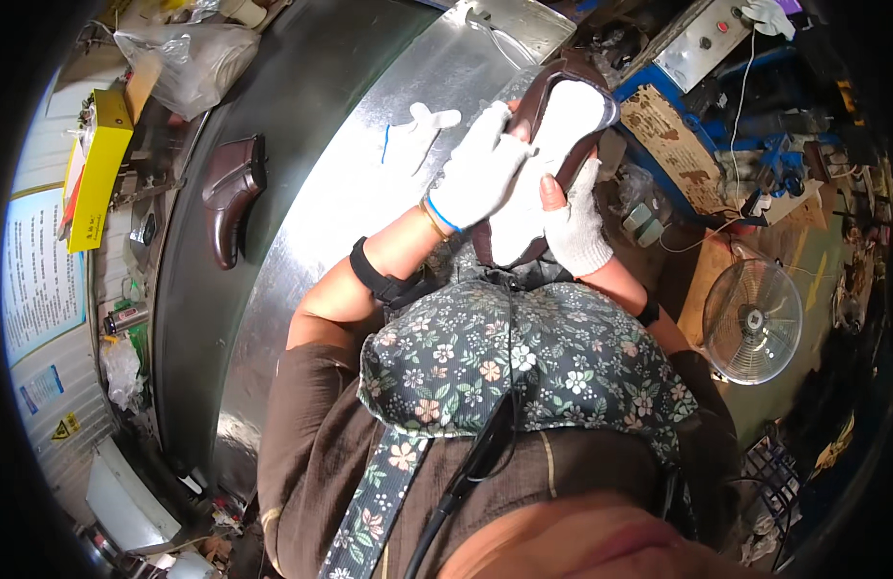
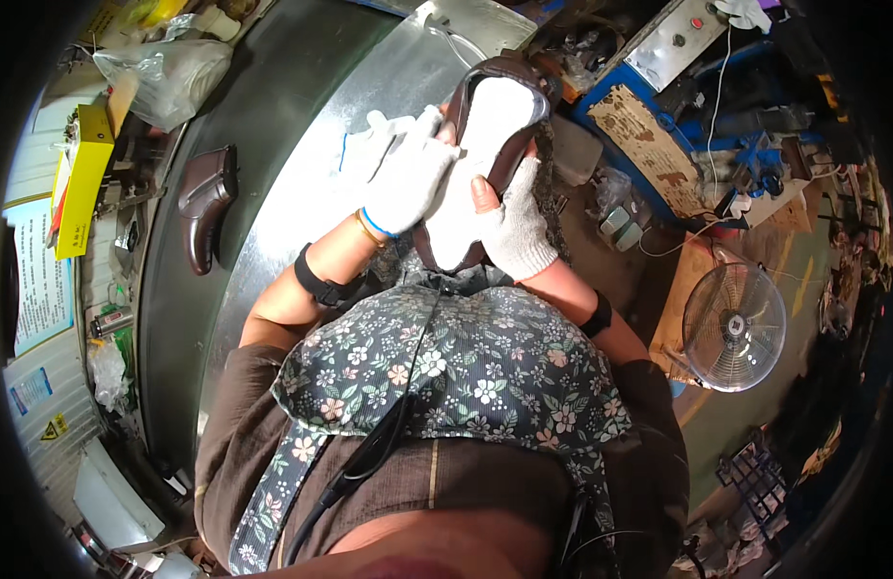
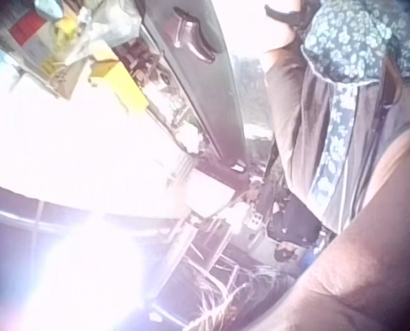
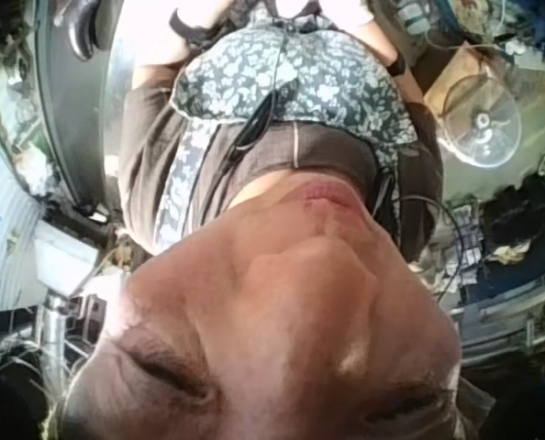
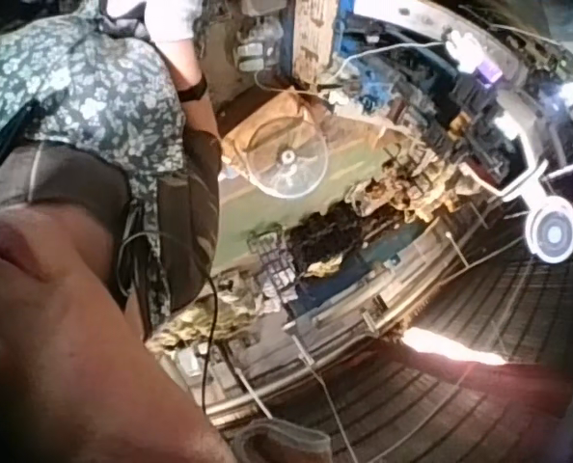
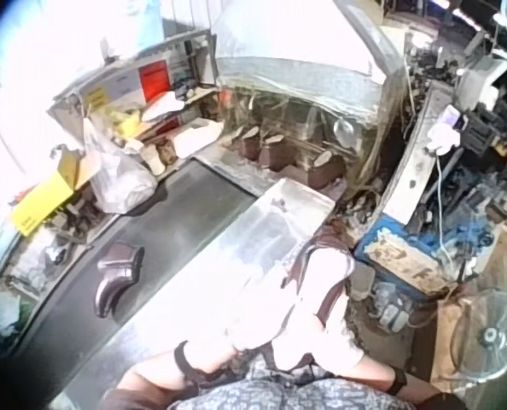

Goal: Assembling shoe soles by applying adhesive and fitting components together at a workstation.

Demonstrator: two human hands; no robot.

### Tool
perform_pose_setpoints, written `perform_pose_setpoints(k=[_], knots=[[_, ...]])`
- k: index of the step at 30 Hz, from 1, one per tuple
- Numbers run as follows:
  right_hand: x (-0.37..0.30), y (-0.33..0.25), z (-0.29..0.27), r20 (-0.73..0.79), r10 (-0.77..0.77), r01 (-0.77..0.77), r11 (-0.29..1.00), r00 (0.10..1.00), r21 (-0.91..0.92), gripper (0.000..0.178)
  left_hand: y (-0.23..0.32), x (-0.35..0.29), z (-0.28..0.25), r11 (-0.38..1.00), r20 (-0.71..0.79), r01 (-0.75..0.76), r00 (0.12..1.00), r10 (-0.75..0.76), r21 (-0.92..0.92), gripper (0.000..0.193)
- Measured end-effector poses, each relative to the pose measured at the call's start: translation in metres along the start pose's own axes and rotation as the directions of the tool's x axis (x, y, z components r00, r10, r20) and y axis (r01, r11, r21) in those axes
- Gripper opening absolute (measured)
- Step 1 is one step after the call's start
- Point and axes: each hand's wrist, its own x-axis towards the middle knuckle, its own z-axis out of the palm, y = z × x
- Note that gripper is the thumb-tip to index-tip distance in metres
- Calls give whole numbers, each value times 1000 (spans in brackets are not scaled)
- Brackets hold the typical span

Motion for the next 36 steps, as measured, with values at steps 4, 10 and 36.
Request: perform_pose_setpoints(k=[4,10,36], knots=[[-15,3,0,21,25,-23,996,999,-87,91,-9,43,6,926,-38,36,998,-55,-377,36],[22,-39,3,-13,18,-20,990,1000,-140,87,19,59,-16,764,-6,-130,985,173,632,26],[60,-57,-36,-124,-179,193,975,976,112,19,-14,46,34,646,378,361,918,-120,-673,60]])
